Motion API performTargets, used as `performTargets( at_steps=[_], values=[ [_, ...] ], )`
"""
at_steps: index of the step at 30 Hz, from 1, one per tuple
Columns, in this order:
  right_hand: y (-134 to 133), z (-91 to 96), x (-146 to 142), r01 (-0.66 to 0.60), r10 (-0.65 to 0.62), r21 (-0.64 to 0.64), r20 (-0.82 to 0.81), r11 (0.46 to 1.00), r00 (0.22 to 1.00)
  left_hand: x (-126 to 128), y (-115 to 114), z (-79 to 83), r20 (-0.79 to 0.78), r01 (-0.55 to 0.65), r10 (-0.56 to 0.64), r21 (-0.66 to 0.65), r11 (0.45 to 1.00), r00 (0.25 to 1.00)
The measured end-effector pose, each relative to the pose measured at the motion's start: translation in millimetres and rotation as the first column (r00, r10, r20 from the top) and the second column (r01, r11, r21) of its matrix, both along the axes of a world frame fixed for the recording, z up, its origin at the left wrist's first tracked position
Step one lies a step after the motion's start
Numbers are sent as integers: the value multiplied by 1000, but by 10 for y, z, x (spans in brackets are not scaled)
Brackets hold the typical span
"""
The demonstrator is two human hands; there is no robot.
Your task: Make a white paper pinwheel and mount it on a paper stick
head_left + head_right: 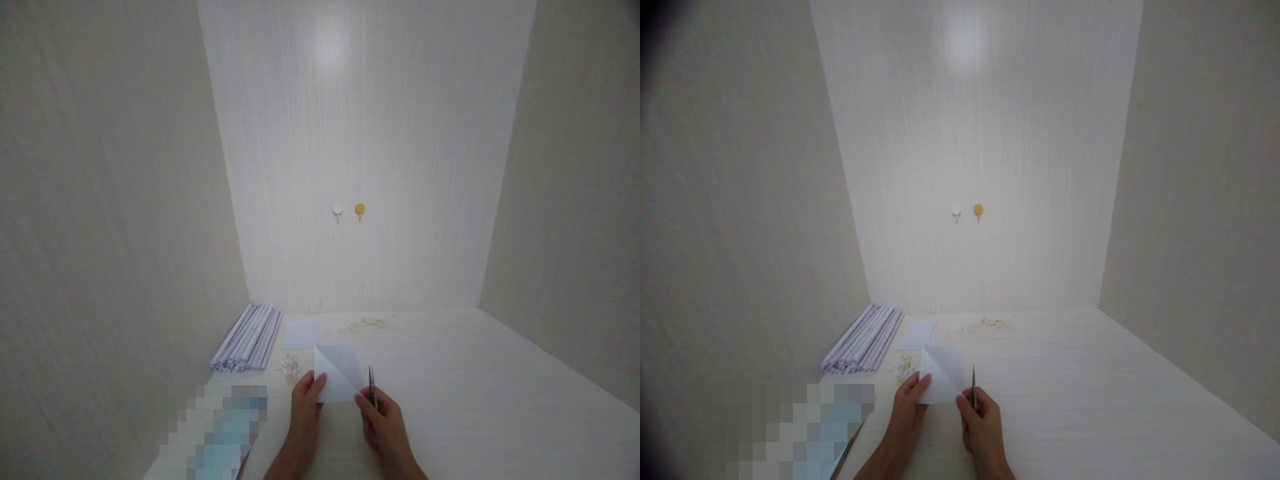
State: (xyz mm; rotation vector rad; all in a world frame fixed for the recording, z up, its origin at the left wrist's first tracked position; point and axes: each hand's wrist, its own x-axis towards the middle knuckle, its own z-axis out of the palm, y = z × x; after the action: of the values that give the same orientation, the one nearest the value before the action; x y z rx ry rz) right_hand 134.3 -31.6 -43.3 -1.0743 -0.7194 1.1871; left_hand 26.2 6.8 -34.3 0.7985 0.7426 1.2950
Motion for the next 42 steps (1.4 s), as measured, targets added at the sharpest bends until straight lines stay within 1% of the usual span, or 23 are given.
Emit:
performTargets(
  at_steps=[2, 4, 7, 10, 12, 14, 17, 19, 22, 25, 30, 36, 42],
  values=[
    [0, 20, 33, 51, -51, 12, -66, 999, 997, 20, -13, -11, 3, 84, -84, 26, 996, 996],
    [4, 31, 63, 98, -94, 33, -120, 995, 988, 49, -40, -14, -11, 142, -142, 29, 989, 990],
    [10, 29, 84, 138, -129, 45, -161, 989, 979, 82, -79, -10, -52, 166, -166, 4, 986, 985],
    [13, -8, 75, 106, -102, 37, -99, 994, 990, 91, -89, -7, -83, 129, -130, -14, 992, 988],
    [14, -46, 56, 31, -32, 37, 23, 999, 999, 92, -85, -9, -103, 69, -72, -26, 997, 992],
    [13, -76, 35, -52, 46, 36, 157, 998, 987, 93, -82, -20, -118, 24, -28, -35, 999, 993],
    [1, -73, 11, -113, 94, 56, 269, 992, 959, 97, -79, -64, -145, 13, -17, -30, 999, 989],
    [-12, -41, 7, -128, 106, 63, 276, 990, 955, 97, -70, -113, -196, -12, 6, -30, 999, 981],
    [-26, 6, 15, -149, 137, 41, 219, 988, 966, 90, -45, -178, -275, -111, 95, -46, 993, 957],
    [-22, 14, 26, -178, 166, 38, 217, 983, 962, 83, -25, -182, -286, -174, 153, -52, 983, 946],
    [-18, 9, 25, -168, 141, 53, 333, 984, 932, 93, -52, -90, -237, -137, 131, -10, 990, 963],
    [-30, 32, 26, -162, 131, 53, 371, 985, 919, 93, -90, -45, -243, -103, 105, 21, 994, 964],
    [-6, -24, 39, -167, 134, 55, 377, 984, 916, 92, -102, -31, -266, -90, 91, 15, 996, 960]
  ],
)
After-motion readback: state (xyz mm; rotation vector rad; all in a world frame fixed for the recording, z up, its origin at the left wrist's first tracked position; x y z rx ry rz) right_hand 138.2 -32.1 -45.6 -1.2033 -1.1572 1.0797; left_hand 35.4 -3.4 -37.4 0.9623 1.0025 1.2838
